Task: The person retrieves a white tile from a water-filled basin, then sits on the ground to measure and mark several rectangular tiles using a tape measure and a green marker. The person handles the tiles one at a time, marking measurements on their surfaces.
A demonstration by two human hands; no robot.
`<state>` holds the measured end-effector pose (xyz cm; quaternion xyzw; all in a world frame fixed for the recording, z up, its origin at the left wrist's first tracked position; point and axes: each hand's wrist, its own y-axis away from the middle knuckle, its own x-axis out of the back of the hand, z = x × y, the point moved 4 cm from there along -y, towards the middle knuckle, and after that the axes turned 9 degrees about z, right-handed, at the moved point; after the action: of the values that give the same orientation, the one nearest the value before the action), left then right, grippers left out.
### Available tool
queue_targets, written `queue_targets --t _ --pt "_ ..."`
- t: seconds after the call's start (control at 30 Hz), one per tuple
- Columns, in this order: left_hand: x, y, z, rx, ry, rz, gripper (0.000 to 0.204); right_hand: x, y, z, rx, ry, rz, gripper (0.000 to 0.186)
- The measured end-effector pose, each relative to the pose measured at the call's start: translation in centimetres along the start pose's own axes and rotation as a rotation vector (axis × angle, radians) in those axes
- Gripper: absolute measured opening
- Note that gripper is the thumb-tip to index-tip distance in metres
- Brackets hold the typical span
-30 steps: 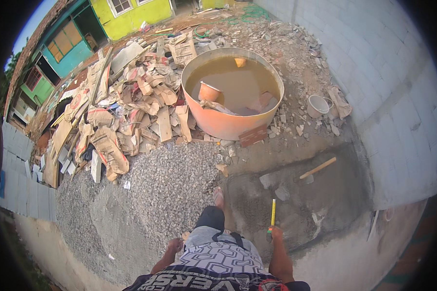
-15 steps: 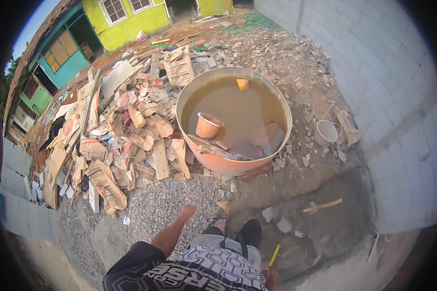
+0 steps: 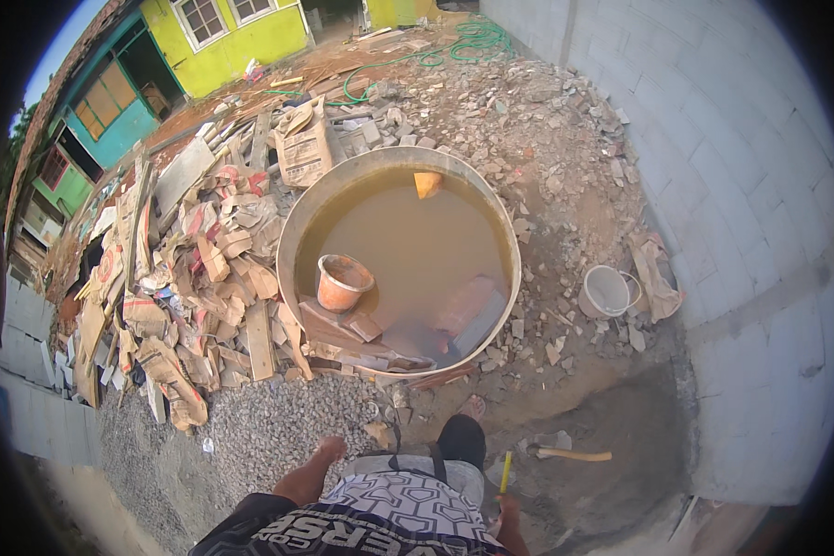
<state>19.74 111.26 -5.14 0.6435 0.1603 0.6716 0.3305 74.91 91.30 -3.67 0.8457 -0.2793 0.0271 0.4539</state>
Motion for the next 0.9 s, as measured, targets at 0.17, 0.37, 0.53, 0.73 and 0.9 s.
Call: queue_targets --t 0.17,0.37,0.53,0.73,0.9 --pt "-3.3 1.0 0.5 0.165 0.063 -0.117 0.019 2.2 -11.3 -21.0 0.299 0.396 0.207 0.029" --pt "9.4 -6.6 9.3 0.637 1.995 0.299 0.012 9.0 -16.5 -36.9 0.270 0.182 0.330 0.031" --pt "19.7 -10.9 13.9 0.612 1.787 0.370 0.008 8.1 -15.7 -36.2 0.235 0.377 0.262 0.031" --pt "14.7 -14.4 15.7 0.714 1.880 0.364 0.006 10.1 -10.0 -21.2 -0.005 0.411 0.112 0.029" --pt "8.5 -14.7 15.4 0.962 1.942 0.324 0.008 12.2 -3.4 -12.2 0.239 0.827 -0.126 0.028"
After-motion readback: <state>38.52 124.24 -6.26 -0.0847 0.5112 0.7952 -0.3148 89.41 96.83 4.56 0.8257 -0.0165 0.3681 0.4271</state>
